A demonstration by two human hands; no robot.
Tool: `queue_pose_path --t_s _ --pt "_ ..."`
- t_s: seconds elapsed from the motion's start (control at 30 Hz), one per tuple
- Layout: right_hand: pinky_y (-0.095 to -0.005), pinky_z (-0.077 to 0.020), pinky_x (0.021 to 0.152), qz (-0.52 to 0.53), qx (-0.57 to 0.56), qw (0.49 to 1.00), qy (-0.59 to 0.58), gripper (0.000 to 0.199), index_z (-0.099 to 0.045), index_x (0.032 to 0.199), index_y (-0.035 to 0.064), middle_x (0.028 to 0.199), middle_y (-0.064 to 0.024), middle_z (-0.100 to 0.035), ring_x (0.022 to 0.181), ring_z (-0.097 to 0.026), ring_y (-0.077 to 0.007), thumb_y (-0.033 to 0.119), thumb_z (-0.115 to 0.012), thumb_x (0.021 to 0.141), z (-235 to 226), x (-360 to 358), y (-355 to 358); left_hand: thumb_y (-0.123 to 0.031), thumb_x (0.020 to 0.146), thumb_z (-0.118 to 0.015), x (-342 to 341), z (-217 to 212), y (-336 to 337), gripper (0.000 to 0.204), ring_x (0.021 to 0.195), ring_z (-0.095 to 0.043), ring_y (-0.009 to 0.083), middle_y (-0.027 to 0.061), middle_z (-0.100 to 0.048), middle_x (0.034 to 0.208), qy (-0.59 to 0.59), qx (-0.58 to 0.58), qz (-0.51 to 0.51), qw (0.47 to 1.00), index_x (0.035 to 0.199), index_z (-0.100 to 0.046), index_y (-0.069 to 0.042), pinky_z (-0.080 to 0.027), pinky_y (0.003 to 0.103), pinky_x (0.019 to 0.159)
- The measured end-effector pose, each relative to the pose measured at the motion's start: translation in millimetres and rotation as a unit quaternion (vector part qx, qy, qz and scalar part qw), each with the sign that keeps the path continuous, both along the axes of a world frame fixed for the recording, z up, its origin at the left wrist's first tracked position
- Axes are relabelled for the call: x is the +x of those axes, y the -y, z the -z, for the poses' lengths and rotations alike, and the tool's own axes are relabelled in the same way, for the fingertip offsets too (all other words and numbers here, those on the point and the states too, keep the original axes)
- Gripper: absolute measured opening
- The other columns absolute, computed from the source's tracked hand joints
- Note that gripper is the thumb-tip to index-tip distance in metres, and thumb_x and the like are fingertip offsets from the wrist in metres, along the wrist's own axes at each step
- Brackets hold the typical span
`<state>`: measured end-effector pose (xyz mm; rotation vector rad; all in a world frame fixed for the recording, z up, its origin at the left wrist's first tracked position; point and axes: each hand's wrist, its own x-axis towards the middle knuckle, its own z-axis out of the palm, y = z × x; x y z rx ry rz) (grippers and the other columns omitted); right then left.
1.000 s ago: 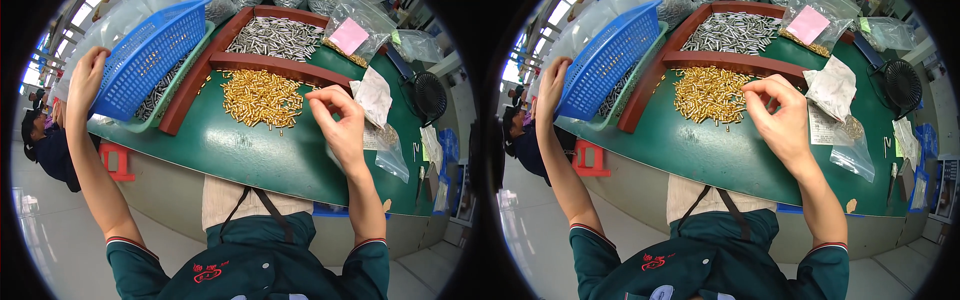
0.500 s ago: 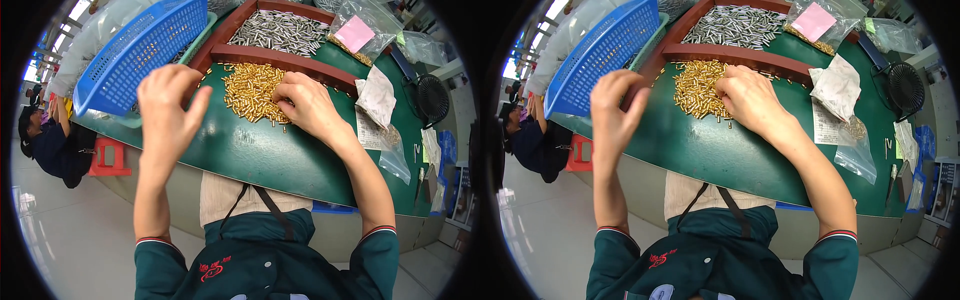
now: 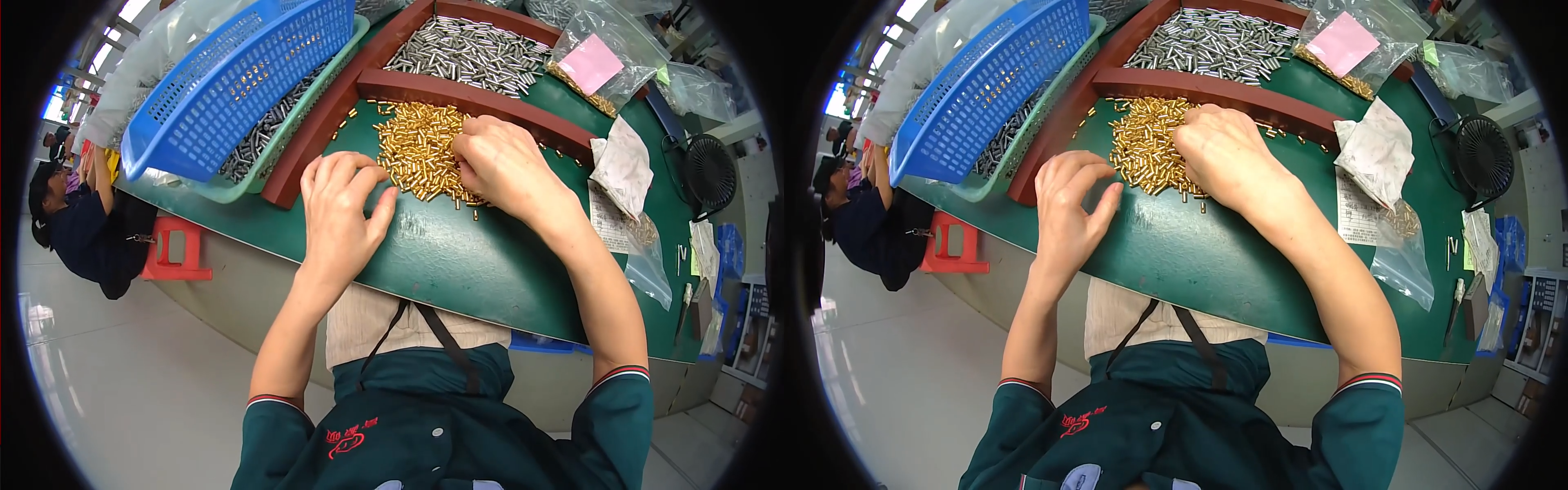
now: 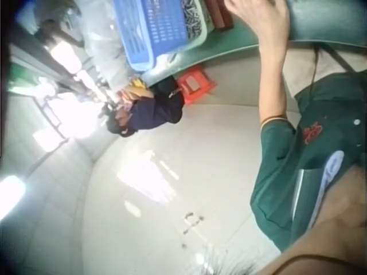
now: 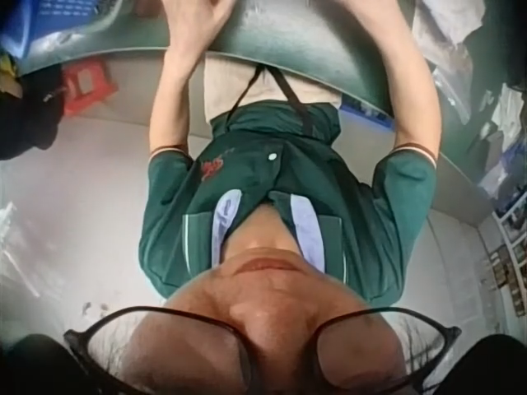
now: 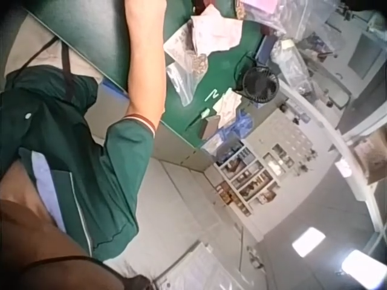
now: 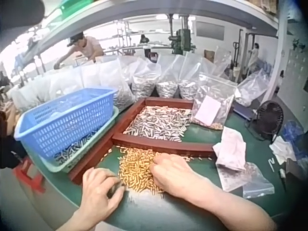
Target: Assembling small gold and silver metal hardware components by hand at a workstation.
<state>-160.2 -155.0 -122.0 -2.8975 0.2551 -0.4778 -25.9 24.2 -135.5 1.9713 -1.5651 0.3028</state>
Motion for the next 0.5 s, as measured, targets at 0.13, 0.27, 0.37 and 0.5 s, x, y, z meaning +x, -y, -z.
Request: queue_pose_path --t_s 0.13,0.27,0.37,0.5 --pt "-0.0435 -0.0501 0.070 -0.006 -0.037 0.999 0.008 0.004 -0.062 0.065 -0.0011 0.076 -0.0170 -0.061 0.081 -0.061 -0.0336 0.003 -0.062 0.065 -0.9 1.1 -3.1 -0.009 0.074 -0.071 -2.0 0.1 5.3 0.013 0.099 -0.055 0.0249 0.0048 -0.061 0.093 -0.005 -0.009 0.011 1.000 0.085 -0.065 -0.006 -0.035 0.043 0.094" --pt "-0.0430 -0.0501 0.070 -0.002 -0.034 0.999 0.014 0.005 -0.062 0.068 -0.0009 0.076 -0.0169 -0.060 0.080 -0.061 -0.0332 0.004 -0.061 0.065 4.4 0.7 1.5 -0.009 0.073 -0.070 -5.4 0.2 13.3 0.012 0.098 -0.055 0.0247 0.0039 -0.061 0.092 -0.010 -0.016 0.021 1.000 0.084 -0.065 -0.006 -0.035 0.042 0.094" --pt "-0.0427 -0.0494 0.070 0.005 0.018 1.000 0.019 0.007 -0.060 0.071 -0.0002 0.076 -0.0154 -0.059 0.080 -0.060 -0.0323 0.004 -0.061 0.066 5.9 -5.0 5.3 -0.009 0.074 -0.071 -7.3 1.4 17.9 0.011 0.093 -0.054 0.0242 0.0033 -0.060 0.089 0.002 -0.023 0.029 0.999 0.083 -0.065 -0.008 -0.036 0.040 0.090" --pt "-0.0421 -0.0483 0.069 0.006 0.095 0.994 0.054 0.008 -0.059 0.075 0.0005 0.077 -0.0132 -0.058 0.079 -0.059 -0.0311 0.004 -0.061 0.068 3.3 -22.3 -7.0 -0.007 0.074 -0.070 -9.6 -0.2 21.9 0.011 0.087 -0.053 0.0229 0.0020 -0.059 0.086 -0.015 -0.006 0.027 1.000 0.085 -0.066 -0.008 -0.038 0.037 0.081"
